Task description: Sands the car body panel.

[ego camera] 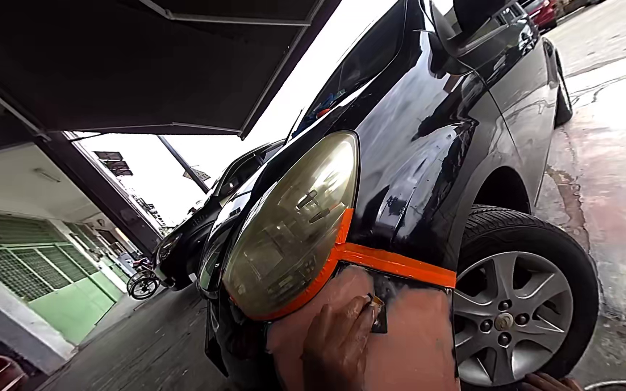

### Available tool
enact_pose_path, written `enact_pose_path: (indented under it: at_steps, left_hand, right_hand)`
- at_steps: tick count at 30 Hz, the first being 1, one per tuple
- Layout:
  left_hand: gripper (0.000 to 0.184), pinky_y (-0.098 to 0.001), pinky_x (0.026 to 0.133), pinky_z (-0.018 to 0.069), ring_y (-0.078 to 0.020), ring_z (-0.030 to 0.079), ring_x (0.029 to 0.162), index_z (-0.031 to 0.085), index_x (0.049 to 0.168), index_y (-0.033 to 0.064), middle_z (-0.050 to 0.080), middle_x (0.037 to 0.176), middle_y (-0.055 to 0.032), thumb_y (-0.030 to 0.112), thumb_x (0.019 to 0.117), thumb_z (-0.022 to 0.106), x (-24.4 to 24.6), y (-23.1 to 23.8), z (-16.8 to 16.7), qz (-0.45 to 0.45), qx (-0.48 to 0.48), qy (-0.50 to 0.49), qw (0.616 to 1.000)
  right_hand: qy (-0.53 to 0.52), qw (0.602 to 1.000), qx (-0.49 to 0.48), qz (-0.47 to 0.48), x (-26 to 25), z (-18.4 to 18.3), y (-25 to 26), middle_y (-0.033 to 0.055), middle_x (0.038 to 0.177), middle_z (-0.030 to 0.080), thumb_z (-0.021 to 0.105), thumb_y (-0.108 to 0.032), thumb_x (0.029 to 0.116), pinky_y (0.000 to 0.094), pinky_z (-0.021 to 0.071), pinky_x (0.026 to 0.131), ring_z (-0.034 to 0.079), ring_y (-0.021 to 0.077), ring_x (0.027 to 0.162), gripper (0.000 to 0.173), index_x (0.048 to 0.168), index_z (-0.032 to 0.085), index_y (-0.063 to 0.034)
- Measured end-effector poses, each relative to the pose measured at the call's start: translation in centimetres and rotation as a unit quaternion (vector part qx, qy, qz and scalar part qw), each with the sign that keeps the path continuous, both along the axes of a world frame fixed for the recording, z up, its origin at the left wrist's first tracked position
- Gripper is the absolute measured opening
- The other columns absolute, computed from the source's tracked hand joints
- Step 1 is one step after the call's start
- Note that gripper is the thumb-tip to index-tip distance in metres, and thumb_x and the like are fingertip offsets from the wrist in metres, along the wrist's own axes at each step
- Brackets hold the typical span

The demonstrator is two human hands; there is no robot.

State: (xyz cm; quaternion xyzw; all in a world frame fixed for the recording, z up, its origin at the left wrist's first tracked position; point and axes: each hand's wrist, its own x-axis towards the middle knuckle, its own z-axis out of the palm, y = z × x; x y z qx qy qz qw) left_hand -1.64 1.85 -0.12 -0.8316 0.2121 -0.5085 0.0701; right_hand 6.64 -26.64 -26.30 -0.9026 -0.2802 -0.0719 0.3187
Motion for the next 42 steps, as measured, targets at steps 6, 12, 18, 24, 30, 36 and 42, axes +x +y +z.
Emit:
enact_pose_path:
  at_steps: [6,12,18,24,30,36,42]
  left_hand:
    - [0.024,-0.0249,0.079,0.0533,-0.0128,0.067,0.090,0.083,0.101,0.0209,0.077,0.111,-0.0017,0.011,0.0914,0.064,-1.1,-0.6,-1.6,0.017,-0.082,-0.016,0.996]
    - [0.022,-0.0281,0.077,0.0574,-0.0130,0.070,0.092,0.083,0.102,0.0224,0.077,0.111,0.0001,0.012,0.0911,0.067,1.0,-0.2,0.9,0.023,-0.052,-0.034,0.998]
    - [0.022,-0.0228,0.079,0.0508,-0.0122,0.064,0.088,0.081,0.105,0.0203,0.076,0.114,-0.0022,0.011,0.0947,0.063,-3.1,0.8,-3.4,0.029,-0.047,-0.005,0.998]
    - [0.021,-0.0261,0.078,0.0553,-0.0122,0.069,0.092,0.083,0.103,0.0222,0.077,0.113,0.0006,0.014,0.0924,0.066,-0.2,0.7,-0.3,-0.005,-0.045,-0.020,0.999]
    - [0.020,-0.0245,0.079,0.0539,-0.0104,0.068,0.092,0.081,0.104,0.0229,0.077,0.113,0.0017,0.015,0.0950,0.065,-0.5,2.0,-0.5,-0.025,-0.023,-0.003,0.999]
    - [0.018,-0.0229,0.082,0.0524,-0.0107,0.066,0.092,0.081,0.103,0.0210,0.077,0.112,-0.0001,0.016,0.0962,0.065,-3.1,2.2,-2.2,-0.018,-0.066,0.031,0.997]
    - [0.028,-0.0256,0.080,0.0571,-0.0094,0.070,0.094,0.083,0.103,0.0245,0.078,0.111,0.0033,0.008,0.0926,0.063,1.2,2.4,1.9,-0.040,-0.054,0.012,0.998]
  right_hand:
    - [0.005,1.000,-0.007,0.015,-0.2,0.0,-0.3,0.0210,0.103,0.073,0.042,-0.039,0.1064,0.0606,0.0468,0.091,0.068,0.0416,0.103,0.051,0.093,0.072,-0.0004]
    - [0.001,1.000,-0.007,-0.001,-0.5,-0.3,0.0,0.0182,0.101,0.073,0.044,-0.040,0.1055,0.0579,0.0468,0.091,0.068,0.0383,0.102,0.049,0.092,0.073,-0.0028]
    - [0.012,1.000,-0.005,0.003,-0.4,0.3,0.1,0.0213,0.101,0.072,0.042,-0.038,0.1060,0.0615,0.0461,0.090,0.068,0.0421,0.102,0.050,0.094,0.072,0.0000]
    - [-0.001,1.000,-0.008,0.005,-0.7,0.0,-0.1,0.0194,0.100,0.073,0.044,-0.039,0.1056,0.0591,0.0472,0.089,0.069,0.0396,0.101,0.049,0.092,0.073,-0.0020]
    - [-0.007,1.000,-0.013,-0.003,0.1,0.0,0.1,0.0194,0.100,0.073,0.041,-0.040,0.1063,0.0606,0.0466,0.090,0.068,0.0402,0.102,0.051,0.092,0.072,-0.0016]
    - [0.001,1.000,-0.012,0.008,-0.2,0.1,0.0,0.0219,0.101,0.073,0.041,-0.038,0.1059,0.0614,0.0464,0.089,0.068,0.0427,0.102,0.051,0.093,0.071,0.0009]
    - [-0.013,1.000,-0.011,-0.002,-0.1,-0.1,0.2,0.0210,0.102,0.073,0.040,-0.037,0.1063,0.0606,0.0468,0.088,0.068,0.0417,0.102,0.050,0.092,0.071,0.0001]
